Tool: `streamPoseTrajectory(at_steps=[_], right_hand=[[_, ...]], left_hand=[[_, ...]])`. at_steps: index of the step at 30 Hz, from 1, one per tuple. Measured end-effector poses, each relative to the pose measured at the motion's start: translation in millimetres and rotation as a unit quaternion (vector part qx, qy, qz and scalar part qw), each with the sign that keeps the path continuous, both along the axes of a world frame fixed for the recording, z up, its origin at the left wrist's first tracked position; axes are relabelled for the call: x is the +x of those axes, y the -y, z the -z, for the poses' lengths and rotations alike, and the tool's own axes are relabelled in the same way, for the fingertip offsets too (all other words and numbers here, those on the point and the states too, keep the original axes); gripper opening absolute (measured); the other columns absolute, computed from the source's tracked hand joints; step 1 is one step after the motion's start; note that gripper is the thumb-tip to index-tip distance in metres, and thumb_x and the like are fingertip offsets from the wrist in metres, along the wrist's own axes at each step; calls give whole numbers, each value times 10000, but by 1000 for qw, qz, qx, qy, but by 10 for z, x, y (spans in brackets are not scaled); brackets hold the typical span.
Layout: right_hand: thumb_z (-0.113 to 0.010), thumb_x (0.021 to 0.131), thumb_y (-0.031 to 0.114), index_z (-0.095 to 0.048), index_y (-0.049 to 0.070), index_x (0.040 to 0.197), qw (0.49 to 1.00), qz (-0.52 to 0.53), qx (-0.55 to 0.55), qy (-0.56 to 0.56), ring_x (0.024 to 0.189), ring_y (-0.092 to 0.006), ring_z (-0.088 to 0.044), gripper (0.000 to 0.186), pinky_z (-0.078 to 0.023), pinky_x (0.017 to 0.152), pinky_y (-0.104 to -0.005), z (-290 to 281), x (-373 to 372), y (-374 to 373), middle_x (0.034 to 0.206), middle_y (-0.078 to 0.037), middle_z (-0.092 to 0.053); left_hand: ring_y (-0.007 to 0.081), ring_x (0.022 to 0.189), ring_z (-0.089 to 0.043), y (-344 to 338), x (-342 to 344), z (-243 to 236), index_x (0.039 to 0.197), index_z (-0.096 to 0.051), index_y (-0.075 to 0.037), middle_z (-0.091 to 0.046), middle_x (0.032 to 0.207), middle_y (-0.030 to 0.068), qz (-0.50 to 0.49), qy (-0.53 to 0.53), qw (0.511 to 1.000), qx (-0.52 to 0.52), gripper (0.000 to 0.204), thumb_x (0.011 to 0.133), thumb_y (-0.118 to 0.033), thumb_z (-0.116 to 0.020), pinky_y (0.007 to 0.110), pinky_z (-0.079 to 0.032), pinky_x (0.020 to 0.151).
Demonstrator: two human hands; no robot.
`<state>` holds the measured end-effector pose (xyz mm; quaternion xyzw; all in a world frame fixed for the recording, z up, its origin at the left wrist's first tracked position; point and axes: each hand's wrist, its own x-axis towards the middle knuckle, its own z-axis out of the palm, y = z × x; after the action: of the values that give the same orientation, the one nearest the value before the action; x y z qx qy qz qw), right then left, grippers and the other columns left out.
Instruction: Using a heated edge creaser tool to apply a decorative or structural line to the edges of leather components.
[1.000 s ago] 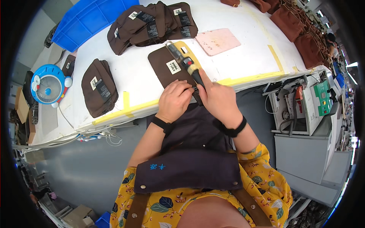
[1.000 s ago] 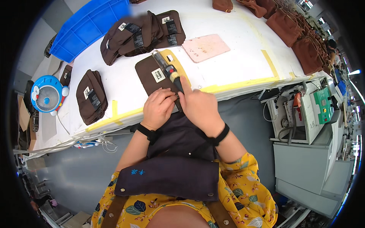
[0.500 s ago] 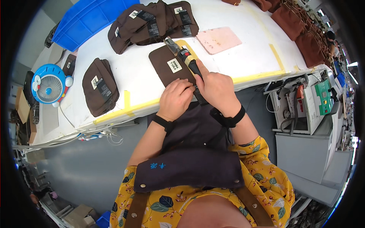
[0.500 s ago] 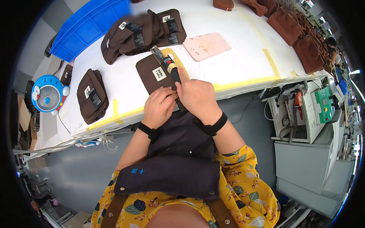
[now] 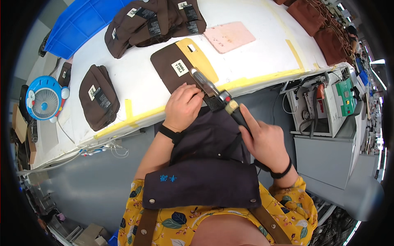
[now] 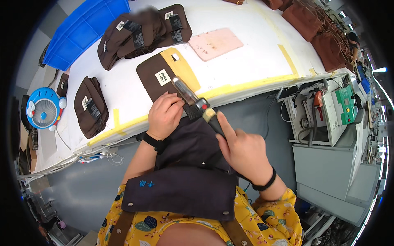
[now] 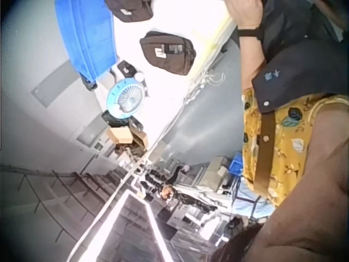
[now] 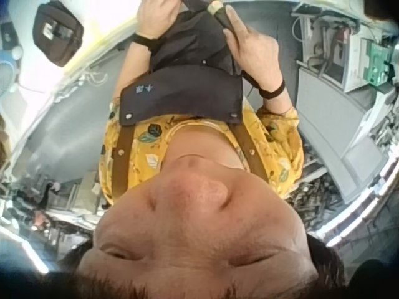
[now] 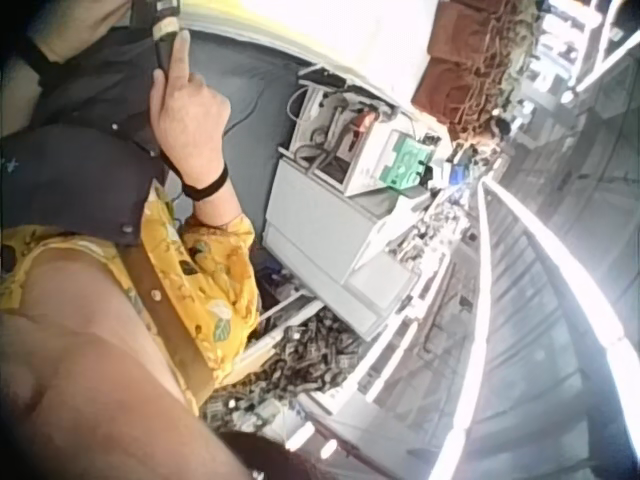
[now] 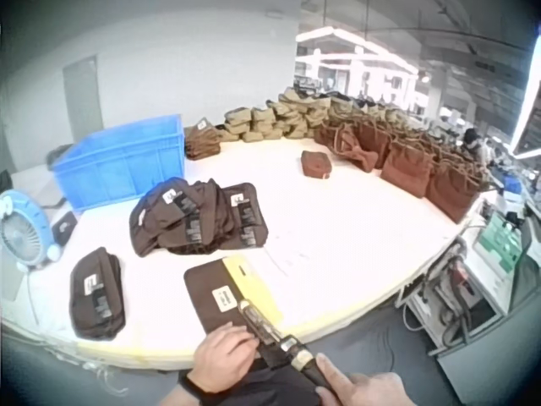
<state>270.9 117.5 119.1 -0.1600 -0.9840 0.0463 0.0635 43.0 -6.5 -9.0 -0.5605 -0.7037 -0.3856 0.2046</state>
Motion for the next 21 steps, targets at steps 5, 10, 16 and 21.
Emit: streamPoseTrajectory(at_steps=[5,10,16,21], right_hand=[[-663,979,293,-616,77,1419,997,7,32,-74,514,-290,-650,493,-506,482,-416,367,-888,-194,592,-91,-632],[-656,994,293,-610,75,1430,991,-11,10,-135,549,-319,-669,490,-529,528,-426,541,-1299,-295,628,-126,-662],[-642,990,307,-554,57,1473,995,-10,16,-101,537,-320,-665,551,-529,517,-439,534,-897,-317,606,-115,-650],[-630,1000,318,-533,52,1491,996,-3,-20,-91,552,-333,-659,567,-527,523,-459,574,-868,-364,617,-115,-647]], left_hand=[[269,1043,-693,-30,19,-17,941,-719,-76,-690,1025,56,8,3,1000,-4,196,761,-54,-793,444,-584,976],[270,1038,-693,-47,17,-30,948,-717,-77,-695,1036,52,14,11,1000,-7,197,765,-67,-790,447,-580,978],[319,1117,-680,129,-9,-328,1004,-720,-41,-695,1149,114,67,191,979,-30,252,772,-28,-820,422,-555,976],[377,1043,-706,817,114,-1546,1037,-735,-58,-740,997,163,503,191,841,52,344,712,-2,-833,472,-544,975]])
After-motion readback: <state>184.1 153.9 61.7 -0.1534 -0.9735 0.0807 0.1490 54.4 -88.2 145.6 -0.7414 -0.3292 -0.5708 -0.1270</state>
